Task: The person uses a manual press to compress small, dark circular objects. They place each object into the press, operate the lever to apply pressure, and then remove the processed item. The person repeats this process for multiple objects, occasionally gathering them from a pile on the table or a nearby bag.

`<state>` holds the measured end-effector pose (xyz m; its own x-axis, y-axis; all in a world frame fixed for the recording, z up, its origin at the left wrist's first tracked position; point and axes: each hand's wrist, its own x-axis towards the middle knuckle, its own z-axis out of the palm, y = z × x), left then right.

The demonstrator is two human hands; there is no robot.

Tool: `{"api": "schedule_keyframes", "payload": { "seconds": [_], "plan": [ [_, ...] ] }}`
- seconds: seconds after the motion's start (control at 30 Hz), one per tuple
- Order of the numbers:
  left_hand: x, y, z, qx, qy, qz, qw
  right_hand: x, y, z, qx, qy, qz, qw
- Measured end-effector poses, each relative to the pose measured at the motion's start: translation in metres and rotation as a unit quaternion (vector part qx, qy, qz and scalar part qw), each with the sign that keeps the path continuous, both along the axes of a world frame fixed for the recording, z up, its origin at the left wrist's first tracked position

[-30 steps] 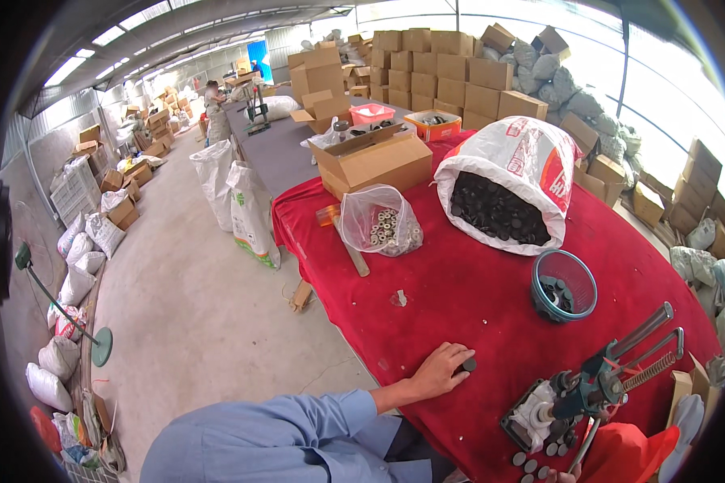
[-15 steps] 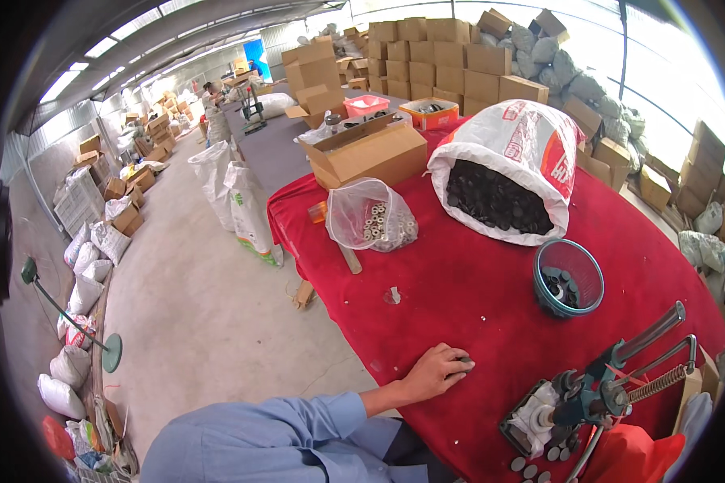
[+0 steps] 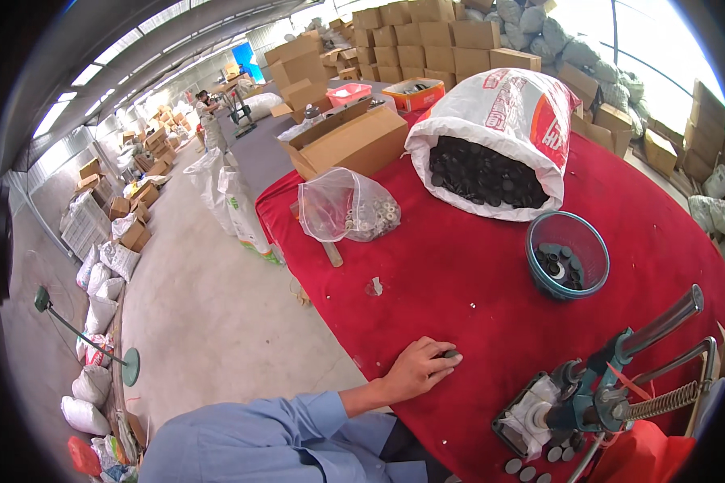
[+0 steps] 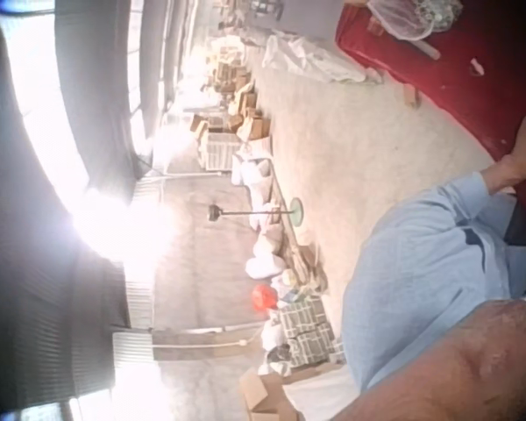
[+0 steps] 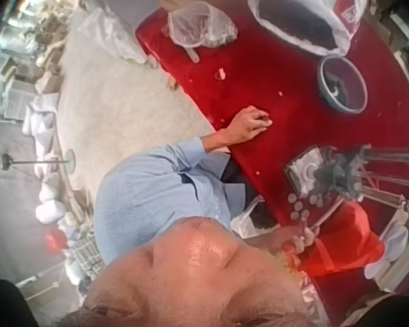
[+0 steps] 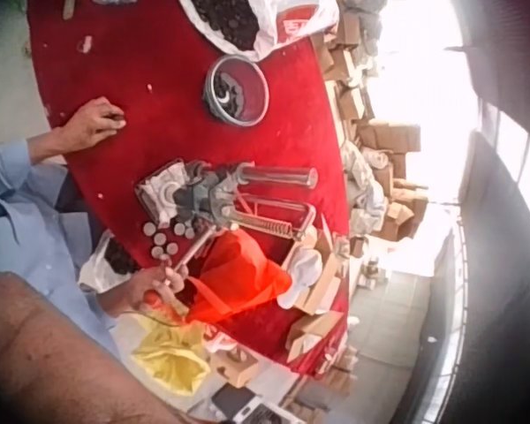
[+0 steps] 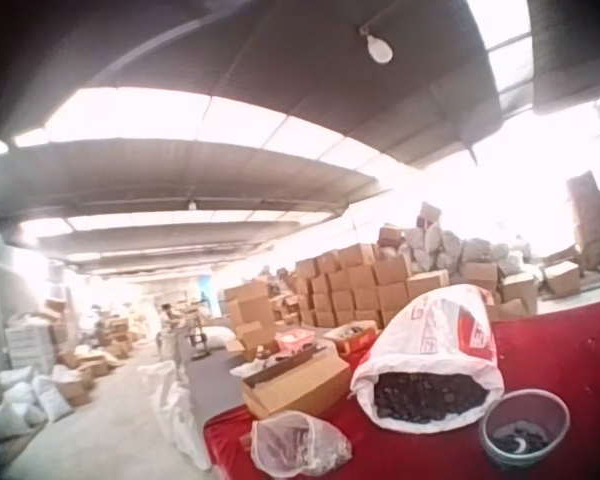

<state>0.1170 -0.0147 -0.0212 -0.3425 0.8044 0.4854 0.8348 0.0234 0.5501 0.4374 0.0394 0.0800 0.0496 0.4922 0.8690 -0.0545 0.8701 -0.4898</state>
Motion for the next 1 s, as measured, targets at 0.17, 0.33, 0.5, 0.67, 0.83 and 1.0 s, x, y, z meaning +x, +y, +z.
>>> {"api": "schedule_keyframes", "payload": {
  "seconds": [0.17,0.33,0.5,0.67,0.83,1.0],
  "plan": [
    [0.003,0.000,0.000,-0.005,0.015,0.009,1.000,0.006,-0.001,-0.009,-0.017,0.003,-0.026,1.000],
    [0.003,0.001,-0.001,-0.003,0.031,0.007,0.999,-0.010,-0.005,0.016,-0.018,0.006,0.024,1.000],
    [0.002,0.001,-0.002,0.006,0.039,0.006,0.999,-0.008,0.003,0.004,0.038,0.050,0.055,0.997],
    [0.002,0.000,-0.005,0.018,0.042,0.010,0.999,0.008,-0.006,-0.016,-0.070,0.106,0.133,0.983],
    [0.001,-0.005,-0.006,0.019,0.041,0.019,0.999,0.016,-0.011,-0.025,-0.124,0.108,0.145,0.976],
    [-0.001,0.006,0.002,0.049,0.020,-0.009,0.999,0.007,-0.009,-0.012,-0.091,0.103,0.141,0.980]
  ]
}}
